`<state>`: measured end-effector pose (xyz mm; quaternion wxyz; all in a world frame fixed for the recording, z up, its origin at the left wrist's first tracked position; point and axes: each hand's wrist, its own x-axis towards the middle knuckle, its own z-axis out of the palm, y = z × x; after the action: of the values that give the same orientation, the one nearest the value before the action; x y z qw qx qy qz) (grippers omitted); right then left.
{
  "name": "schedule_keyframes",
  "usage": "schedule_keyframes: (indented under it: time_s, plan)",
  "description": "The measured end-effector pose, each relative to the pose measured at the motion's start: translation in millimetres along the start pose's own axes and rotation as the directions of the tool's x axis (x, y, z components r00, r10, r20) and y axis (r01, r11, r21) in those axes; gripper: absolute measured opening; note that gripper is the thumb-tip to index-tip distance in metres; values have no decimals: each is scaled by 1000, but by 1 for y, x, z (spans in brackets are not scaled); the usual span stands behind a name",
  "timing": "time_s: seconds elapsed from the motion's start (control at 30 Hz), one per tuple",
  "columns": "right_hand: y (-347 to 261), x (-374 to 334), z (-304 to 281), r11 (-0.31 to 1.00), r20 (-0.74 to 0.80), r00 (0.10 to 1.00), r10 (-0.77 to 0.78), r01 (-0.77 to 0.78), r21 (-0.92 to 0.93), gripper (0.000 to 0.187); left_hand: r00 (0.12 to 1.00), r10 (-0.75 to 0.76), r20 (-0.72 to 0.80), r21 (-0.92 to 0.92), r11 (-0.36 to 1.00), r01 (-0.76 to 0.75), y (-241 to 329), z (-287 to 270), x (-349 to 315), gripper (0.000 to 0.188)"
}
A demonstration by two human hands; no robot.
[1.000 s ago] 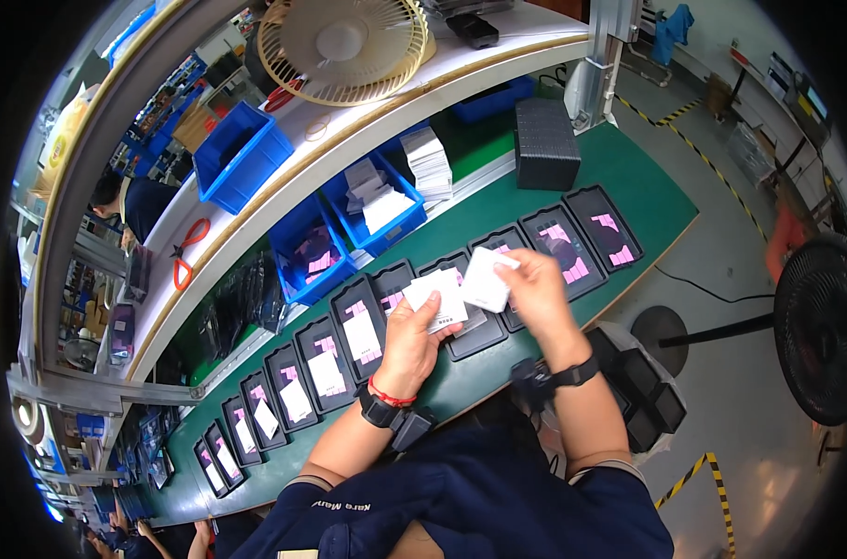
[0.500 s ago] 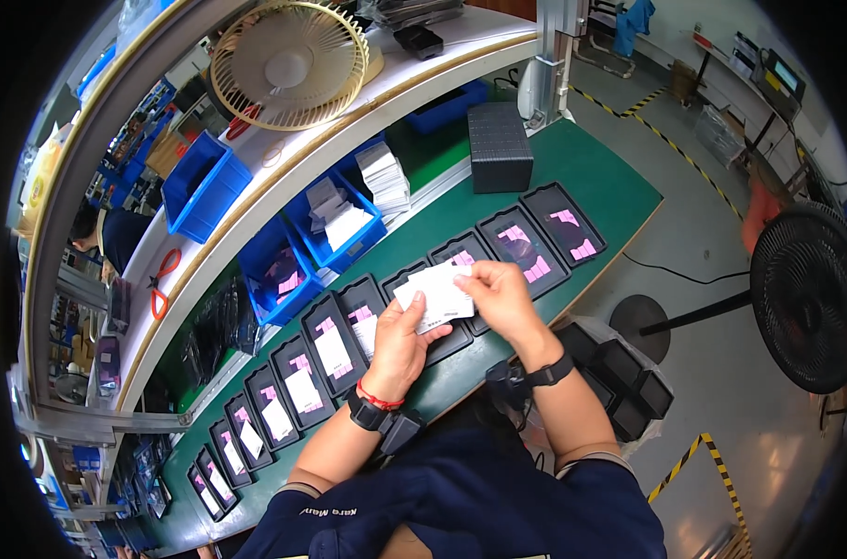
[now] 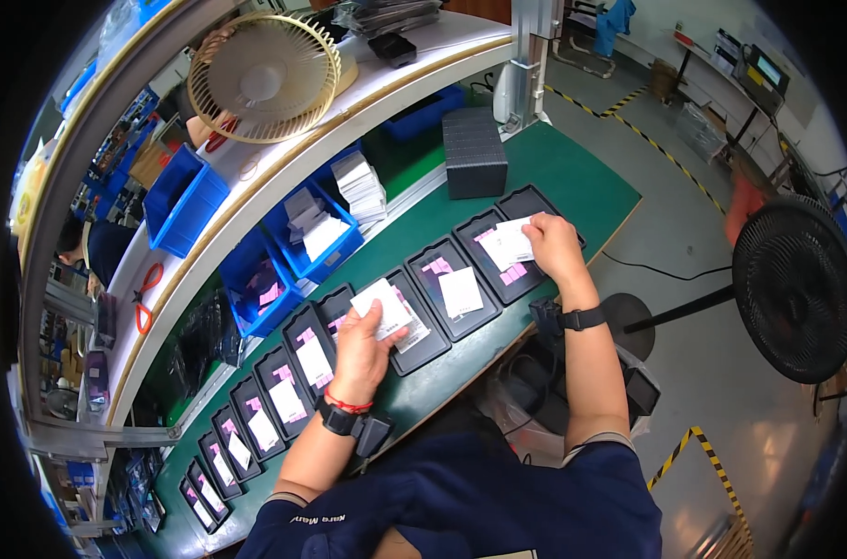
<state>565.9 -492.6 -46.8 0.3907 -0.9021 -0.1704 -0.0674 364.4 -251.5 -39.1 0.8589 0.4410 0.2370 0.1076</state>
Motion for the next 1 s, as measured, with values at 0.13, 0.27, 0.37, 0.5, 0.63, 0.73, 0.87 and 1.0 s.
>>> schedule_keyframes:
  time_s: [0.13, 0.27, 0.37, 0.5, 0.63, 0.73, 0.87, 1.0]
  plan:
    - [26, 18, -25, 999, -102, 994, 40, -38, 14, 21, 971, 209, -112, 155, 969, -191, 46, -24, 21, 23]
    - [75, 31, -29, 964, -70, 990, -126, 106, -243, 18, 857, 496, -136, 442, 805, -396, 103, -52, 83, 29]
    - [66, 24, -8, 976, -71, 983, -167, 155, -154, 28, 731, 674, -104, 900, 376, -218, 131, -94, 143, 43]
    - [58, 16, 4, 973, -3, 979, -204, 202, -107, 33, 844, 519, -137, 988, 15, 151, 127, -79, 151, 45]
    - [76, 3, 1, 966, 16, 972, -233, 234, -109, 28, 818, 571, -67, 997, 67, 35, 107, -53, 139, 48]
    - [57, -8, 4, 970, 53, 983, -174, 181, -164, 26, 551, 793, 261, 937, -69, -343, 104, -74, 81, 41]
    - [43, -11, 11, 938, 82, 972, -221, 234, -254, 24, 845, 477, 242, 970, -85, -229, 146, -173, -12, 14]
    - [-62, -19, 32, 869, -26, 927, -374, 340, -359, 25, 900, 413, -138, 950, -203, 238, 214, -315, -88, 40]
